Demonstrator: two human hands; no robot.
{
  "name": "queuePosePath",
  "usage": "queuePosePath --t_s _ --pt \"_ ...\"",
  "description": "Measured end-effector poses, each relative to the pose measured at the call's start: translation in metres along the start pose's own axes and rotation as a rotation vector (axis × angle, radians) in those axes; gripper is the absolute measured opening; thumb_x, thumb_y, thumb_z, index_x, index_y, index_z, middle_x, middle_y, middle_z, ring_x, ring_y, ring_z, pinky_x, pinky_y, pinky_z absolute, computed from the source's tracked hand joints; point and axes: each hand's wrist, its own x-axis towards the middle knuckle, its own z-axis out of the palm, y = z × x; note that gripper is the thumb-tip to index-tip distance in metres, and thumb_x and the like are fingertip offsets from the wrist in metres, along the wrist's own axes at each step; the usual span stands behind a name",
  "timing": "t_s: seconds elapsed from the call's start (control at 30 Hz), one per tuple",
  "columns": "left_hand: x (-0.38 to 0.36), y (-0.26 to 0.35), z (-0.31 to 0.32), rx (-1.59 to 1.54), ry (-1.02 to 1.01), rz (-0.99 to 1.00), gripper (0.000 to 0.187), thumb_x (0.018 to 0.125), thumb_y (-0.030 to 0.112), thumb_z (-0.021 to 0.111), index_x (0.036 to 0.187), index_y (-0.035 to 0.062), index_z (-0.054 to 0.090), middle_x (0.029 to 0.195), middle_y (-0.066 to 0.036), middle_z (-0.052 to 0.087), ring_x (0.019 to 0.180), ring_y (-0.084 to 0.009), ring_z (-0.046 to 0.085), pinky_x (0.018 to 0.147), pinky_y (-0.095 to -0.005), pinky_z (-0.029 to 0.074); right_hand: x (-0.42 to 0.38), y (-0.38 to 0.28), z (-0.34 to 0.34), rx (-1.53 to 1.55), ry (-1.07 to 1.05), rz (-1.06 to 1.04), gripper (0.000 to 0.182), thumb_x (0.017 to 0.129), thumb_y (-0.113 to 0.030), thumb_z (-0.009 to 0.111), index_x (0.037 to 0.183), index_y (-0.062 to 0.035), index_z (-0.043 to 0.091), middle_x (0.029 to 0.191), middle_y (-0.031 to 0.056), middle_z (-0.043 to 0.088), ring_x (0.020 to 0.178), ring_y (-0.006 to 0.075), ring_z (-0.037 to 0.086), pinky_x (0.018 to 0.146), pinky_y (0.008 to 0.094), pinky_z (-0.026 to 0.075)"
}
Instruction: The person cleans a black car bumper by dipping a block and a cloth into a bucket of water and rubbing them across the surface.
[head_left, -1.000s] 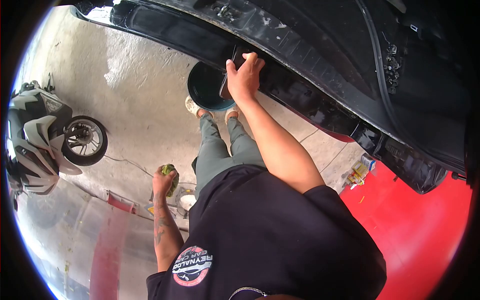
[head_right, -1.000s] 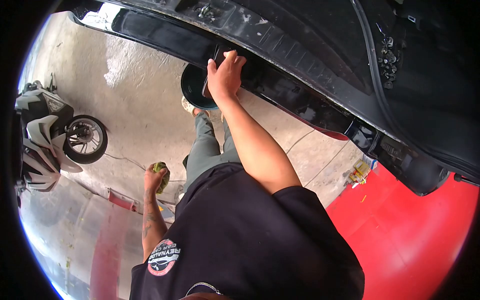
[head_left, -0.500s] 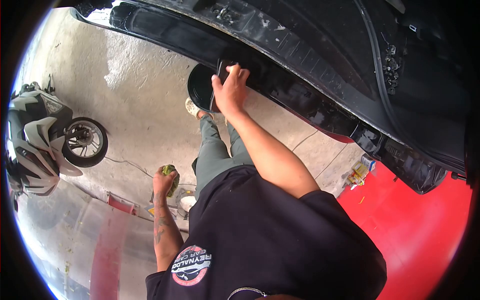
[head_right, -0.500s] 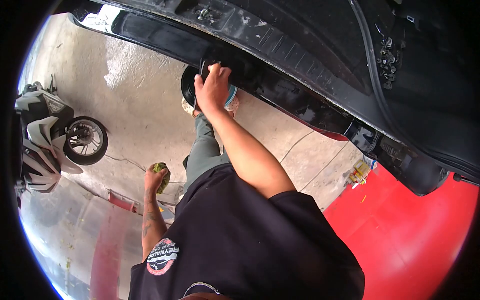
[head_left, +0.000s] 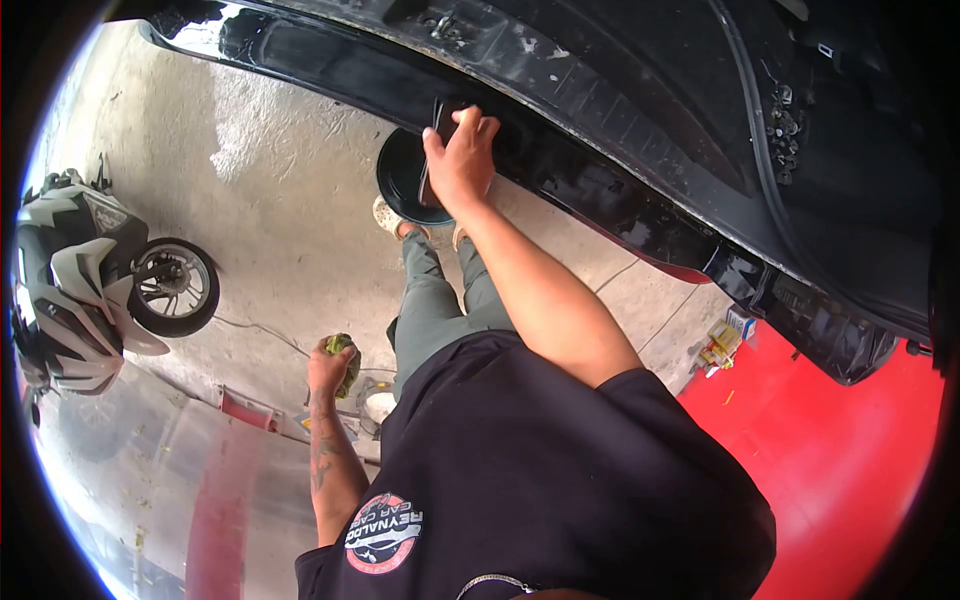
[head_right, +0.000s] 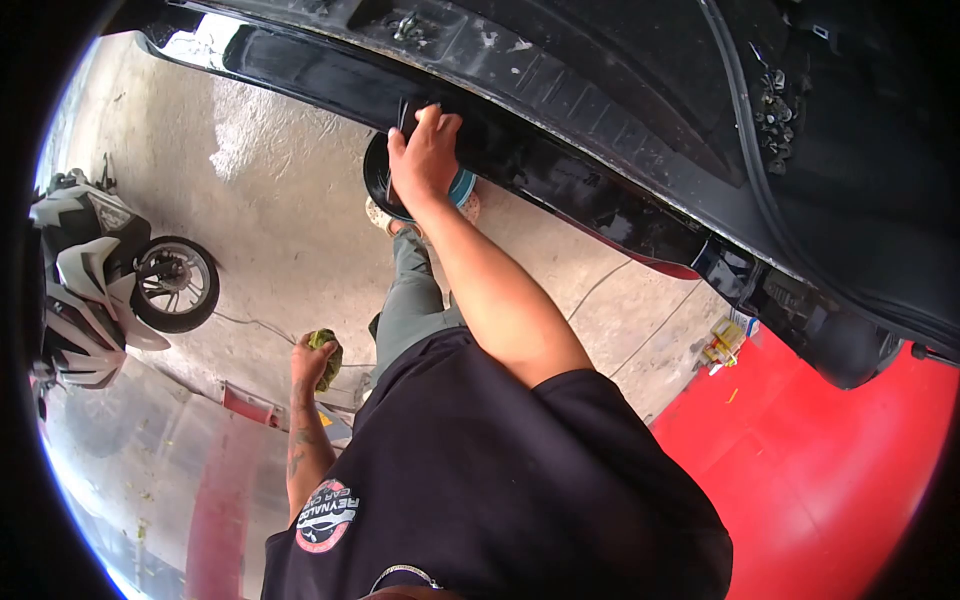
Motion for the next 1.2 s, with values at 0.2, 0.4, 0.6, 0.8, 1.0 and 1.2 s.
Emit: queuePosePath --t_s 0.2,0.4,0.6,0.8,1.0,1.2 --pt "0.006 -0.014 0.005 -0.01 0.015 0.015 0.058 0.076 0.035 0.077 0.123 0.0033 0.067 0.107 -0.024 0.073 0.104 -0.0382 0.071 0.092 -0.045 0.055 -0.018 0.006 0.0 -0.028 -0.034 -0.045 0.048 0.087 -0.026 0.075 0.12 -0.0074 0.045 0.12 0.0204 0.047 0.104 0.0442 0.061 0.083 0.0484 0.057" --pt "0.003 -0.001 -0.002 -0.026 0.007 0.009 0.058 0.075 0.035 0.077 0.122 0.0029 0.067 0.108 -0.025 0.073 0.105 -0.0387 0.07 0.092 -0.0457 0.055 0.006 -0.002 -0.012 0.007 0.006 0.079 0.046 0.087 -0.024 0.075 0.118 -0.0073 0.047 0.12 0.0191 0.048 0.107 0.0405 0.061 0.084 0.0488 0.056" --pt "0.013 -0.007 0.006 -0.011 0.024 0.036 0.058 0.074 0.035 0.077 0.122 0.0034 0.068 0.107 -0.024 0.073 0.103 -0.0379 0.071 0.09 -0.0458 0.055 -0.013 0.018 -0.009 -0.028 0.026 0.007 0.047 0.087 -0.025 0.075 0.119 -0.0076 0.046 0.12 0.02 0.049 0.108 0.0415 0.06 0.084 0.0496 0.055" --pt "0.01 -0.002 0.0 -0.024 0.002 0.023 0.058 0.075 0.035 0.077 0.124 0.0045 0.067 0.108 -0.023 0.073 0.104 -0.0368 0.071 0.091 -0.0445 0.055 0.001 0.018 -0.02 -0.033 0.047 0.082 0.049 0.087 -0.027 0.075 0.121 -0.009 0.045 0.121 0.0206 0.049 0.107 0.0427 0.06 0.084 0.0514 0.054" --pt "0.005 0.022 -0.007 -0.062 0.012 0.084 0.058 0.076 0.032 0.076 0.126 0.0061 0.066 0.11 -0.021 0.073 0.105 -0.036 0.071 0.091 -0.043 0.055 0.004 0.026 -0.025 -0.042 0.067 0.07 0.05 0.087 -0.028 0.075 0.121 -0.0083 0.045 0.123 0.0197 0.048 0.107 0.0419 0.06 0.084 0.0515 0.054" --pt "0.015 0.052 -0.013 -0.302 -0.08 0.273 0.049 0.079 0.026 0.075 0.124 0.0086 0.069 0.106 -0.019 0.075 0.1 -0.03 0.073 0.089 -0.0398 0.056 -0.011 0.035 -0.024 -0.078 -0.01 0.07 0.049 0.087 -0.028 0.075 0.121 -0.0086 0.045 0.122 0.0188 0.048 0.106 0.0411 0.061 0.084 0.0493 0.055"
